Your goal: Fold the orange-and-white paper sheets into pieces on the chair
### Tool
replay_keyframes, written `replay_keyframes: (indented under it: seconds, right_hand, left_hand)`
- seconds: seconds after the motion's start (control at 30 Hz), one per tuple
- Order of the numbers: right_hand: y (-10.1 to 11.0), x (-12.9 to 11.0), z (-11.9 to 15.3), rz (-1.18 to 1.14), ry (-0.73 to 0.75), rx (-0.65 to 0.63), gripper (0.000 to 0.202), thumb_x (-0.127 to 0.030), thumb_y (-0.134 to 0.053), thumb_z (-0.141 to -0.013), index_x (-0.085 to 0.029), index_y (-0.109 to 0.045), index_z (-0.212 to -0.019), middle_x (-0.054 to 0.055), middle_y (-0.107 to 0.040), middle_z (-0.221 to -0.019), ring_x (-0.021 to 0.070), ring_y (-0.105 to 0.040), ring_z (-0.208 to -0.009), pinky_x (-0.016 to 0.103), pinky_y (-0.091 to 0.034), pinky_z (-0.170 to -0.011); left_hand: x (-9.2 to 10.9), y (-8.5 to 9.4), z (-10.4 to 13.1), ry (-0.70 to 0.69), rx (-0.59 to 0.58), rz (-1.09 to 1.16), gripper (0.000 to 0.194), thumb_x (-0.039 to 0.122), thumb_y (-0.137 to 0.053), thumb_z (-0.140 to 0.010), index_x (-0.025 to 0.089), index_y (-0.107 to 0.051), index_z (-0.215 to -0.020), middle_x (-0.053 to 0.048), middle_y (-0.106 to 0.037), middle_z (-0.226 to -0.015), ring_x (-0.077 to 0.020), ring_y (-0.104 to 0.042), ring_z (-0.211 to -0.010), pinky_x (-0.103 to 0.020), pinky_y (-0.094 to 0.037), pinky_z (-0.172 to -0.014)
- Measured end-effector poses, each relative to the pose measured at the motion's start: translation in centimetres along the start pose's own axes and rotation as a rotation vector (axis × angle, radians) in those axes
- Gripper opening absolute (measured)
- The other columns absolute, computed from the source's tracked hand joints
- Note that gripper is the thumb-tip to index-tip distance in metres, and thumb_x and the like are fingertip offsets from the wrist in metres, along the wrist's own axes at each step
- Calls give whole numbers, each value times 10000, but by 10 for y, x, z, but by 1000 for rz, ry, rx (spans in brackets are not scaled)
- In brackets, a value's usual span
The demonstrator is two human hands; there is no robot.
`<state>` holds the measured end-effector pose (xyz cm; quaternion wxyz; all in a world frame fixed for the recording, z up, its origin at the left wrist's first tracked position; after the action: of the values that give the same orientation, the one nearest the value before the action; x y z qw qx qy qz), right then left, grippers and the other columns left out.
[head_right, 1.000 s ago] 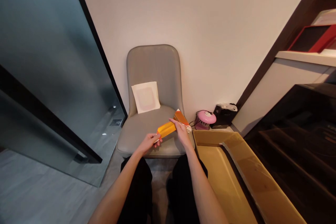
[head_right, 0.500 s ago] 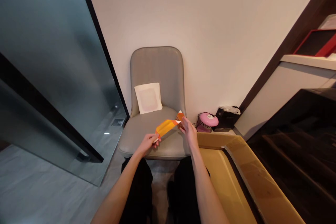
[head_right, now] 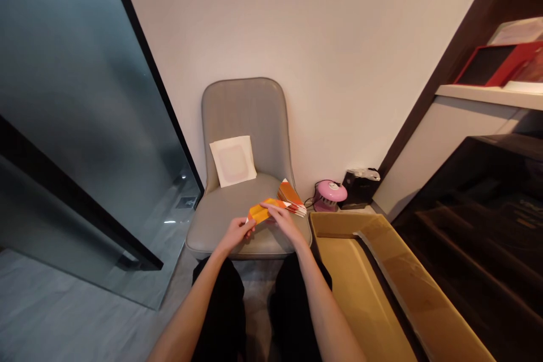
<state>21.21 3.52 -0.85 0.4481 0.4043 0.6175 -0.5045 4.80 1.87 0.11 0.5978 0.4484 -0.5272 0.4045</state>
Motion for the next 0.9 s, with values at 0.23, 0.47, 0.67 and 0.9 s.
replay_keyframes:
  seconds: [0.23,0.47,0.67,0.9]
  right_hand:
    - [16,-4,-4,110,131,287,575,-592,-618,-832,-291,-675,-1319,52,-555,-1485,324,-534,-1338,502,-560,-974]
    - [-18,3,-8,194,227,196,649,-665,-599,-851,-251,-658,-1348,83,-589,-1446,300,-504,-1383,511,-349,-1191]
    - [-43,16,-13,162,217,89,698,-744,-559,-846,-274,-651,-1354,80,-573,-1460,284,-495,-1395,512,-292,-1219]
    - [-44,11,-10,156,216,62,628,-712,-506,-898,-299,-652,-1348,53,-574,-1465,276,-512,-1378,518,-355,-1183]
  left_hand:
    - [2,11,0,-77,322,230,551,672,-673,-763,219,-563,-1055,-57,-732,-944,-127,-650,-594,-212,-452,-495]
    - [16,-26,2,-267,87,122,660,539,-659,-862,268,-523,-1448,-88,-437,-1580,-289,-413,-1453,-433,-376,-1184]
    - [5,-21,-7,-212,195,142,680,549,-562,-924,265,-434,-1529,-42,-343,-1627,-252,-279,-1522,-421,-213,-1266]
    - [9,-6,-7,-246,307,151,648,545,-574,-906,212,-536,-1461,-86,-367,-1614,-261,-270,-1525,-417,-198,-1269]
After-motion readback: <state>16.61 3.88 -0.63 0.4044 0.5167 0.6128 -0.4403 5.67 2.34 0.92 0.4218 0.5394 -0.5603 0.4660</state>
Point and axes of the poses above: each hand's wrist, its own z-axis away from the middle knuckle, its own y-axis out of the back of the hand, x = y × z, the point moved 7 cm from there along -z, towards the middle knuckle
